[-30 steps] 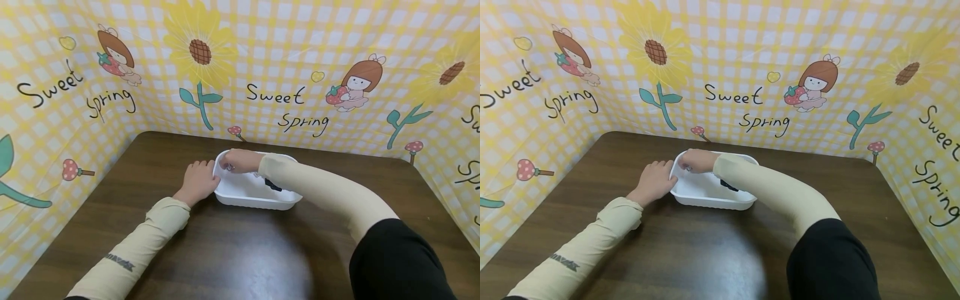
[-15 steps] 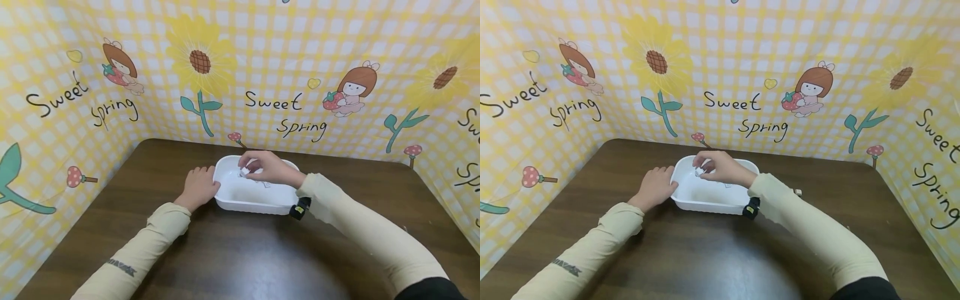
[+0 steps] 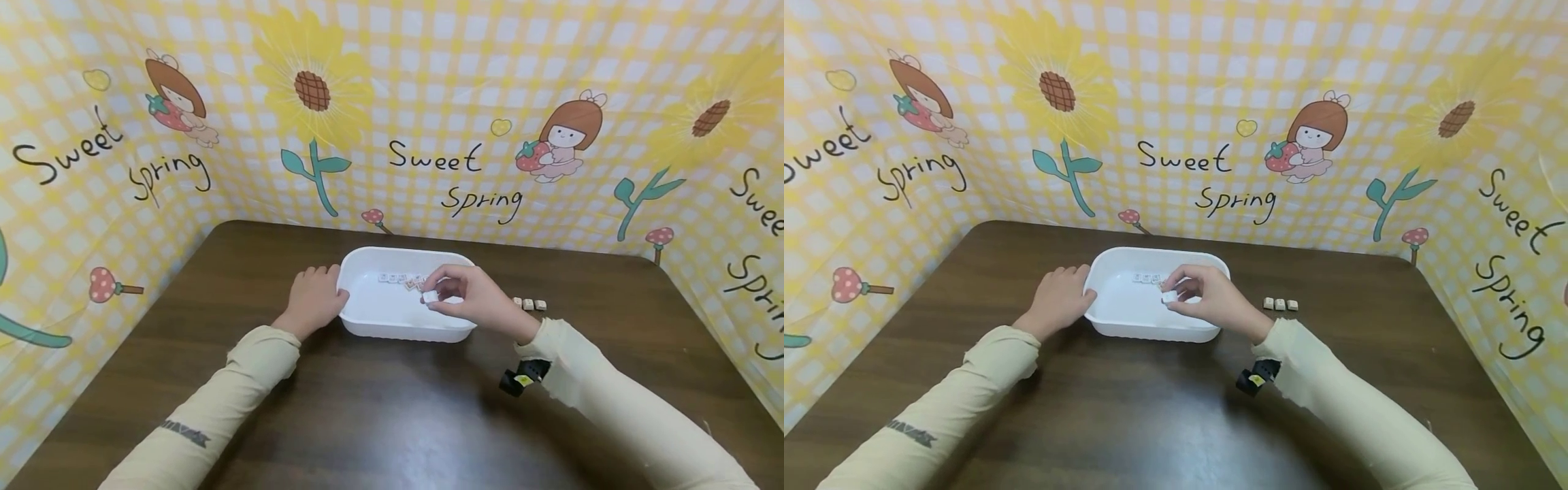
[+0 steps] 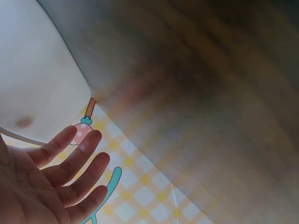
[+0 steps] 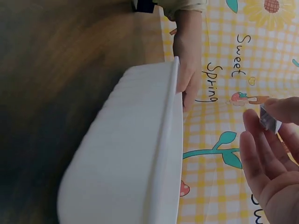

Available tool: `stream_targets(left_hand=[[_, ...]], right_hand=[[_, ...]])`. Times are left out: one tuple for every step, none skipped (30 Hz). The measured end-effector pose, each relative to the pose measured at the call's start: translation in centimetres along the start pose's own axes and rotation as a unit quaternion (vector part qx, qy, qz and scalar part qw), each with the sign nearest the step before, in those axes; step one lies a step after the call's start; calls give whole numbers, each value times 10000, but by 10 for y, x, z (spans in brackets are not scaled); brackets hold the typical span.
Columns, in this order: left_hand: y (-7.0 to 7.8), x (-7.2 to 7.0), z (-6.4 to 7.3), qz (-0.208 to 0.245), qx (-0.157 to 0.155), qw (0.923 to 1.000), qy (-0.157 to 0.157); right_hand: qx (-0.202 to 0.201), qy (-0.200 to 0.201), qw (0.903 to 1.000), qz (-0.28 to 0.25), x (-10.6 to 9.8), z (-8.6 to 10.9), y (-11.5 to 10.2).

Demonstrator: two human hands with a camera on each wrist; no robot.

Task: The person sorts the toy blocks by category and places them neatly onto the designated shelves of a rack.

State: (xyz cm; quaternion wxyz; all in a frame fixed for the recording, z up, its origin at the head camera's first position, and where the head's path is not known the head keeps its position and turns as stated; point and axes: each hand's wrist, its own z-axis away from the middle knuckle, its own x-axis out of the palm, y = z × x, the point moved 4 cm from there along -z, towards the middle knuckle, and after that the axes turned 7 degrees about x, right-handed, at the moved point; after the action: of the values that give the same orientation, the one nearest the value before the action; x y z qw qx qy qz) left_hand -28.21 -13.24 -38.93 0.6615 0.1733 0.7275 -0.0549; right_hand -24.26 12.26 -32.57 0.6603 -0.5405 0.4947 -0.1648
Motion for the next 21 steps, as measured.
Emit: stream_targets(left_hand=[[0, 0, 0, 4, -2, 10000, -10], [0, -1, 1, 3, -4, 10000, -27], [0, -1, 1, 9, -8, 10000, -33], [0, -1, 1, 18, -12, 10000, -42], [0, -1, 1, 16, -17, 10000, -44], [0, -1, 1, 11, -20, 10000, -41], [0, -1, 0, 4, -16, 10000, -30], [0, -1, 0, 3, -22, 10000, -25], [0, -1, 0, 10, -34, 10000, -16], [1, -1, 0, 7, -39, 10000, -19], [1, 0, 0, 5, -50, 10000, -33], [1, 0, 0, 9, -58, 10000, -45], [1, 0, 0, 10, -65, 10000, -62], [1, 1, 0, 16, -67, 9999, -78], [1, 1, 0, 24, -61, 9999, -88], [1, 1, 0, 25, -45, 9999, -99], [1, 1, 0, 19, -32, 9999, -97], [1, 1, 0, 11, -21, 9999, -100], [1, 1, -1, 5, -15, 10000, -90], [1, 0, -1, 1, -10, 10000, -79], [0, 0, -2, -4, -12, 10000, -75]], right_hand=[[8, 59, 10000, 6, -1, 3, 2], [36, 122, 9999, 23, -2, 6, 5], [79, 184, 9998, 41, -4, 9, 8], [138, 239, 9996, 51, -6, 12, 11], [210, 294, 9993, 61, -8, 15, 14], [277, 353, 9990, 49, -10, 18, 18], [369, 418, 9984, 69, -13, 21, 22], [458, 488, 9977, 136, -16, 25, 25], [503, 560, 9969, 214, -19, 28, 28], [525, 628, 9962, 283, -21, 33, 31], [513, 687, 9957, 342, -24, 37, 34], [474, 758, 9951, 424, -26, 41, 37], [453, 824, 9944, 485, -29, 45, 40], [414, 886, 9939, 514, -32, 48, 43], [361, 943, 9936, 507, -35, 51, 46], [331, 1004, 9932, 486, -38, 54, 49], [317, 1052, 9929, 450, -40, 57, 52], [330, 1111, 9923, 436, -43, 59, 55], [365, 1153, 9918, 400, -46, 62, 58], [383, 1194, 9914, 378, -49, 63, 61], [416, 1239, 9907, 384, -51, 65, 63]])
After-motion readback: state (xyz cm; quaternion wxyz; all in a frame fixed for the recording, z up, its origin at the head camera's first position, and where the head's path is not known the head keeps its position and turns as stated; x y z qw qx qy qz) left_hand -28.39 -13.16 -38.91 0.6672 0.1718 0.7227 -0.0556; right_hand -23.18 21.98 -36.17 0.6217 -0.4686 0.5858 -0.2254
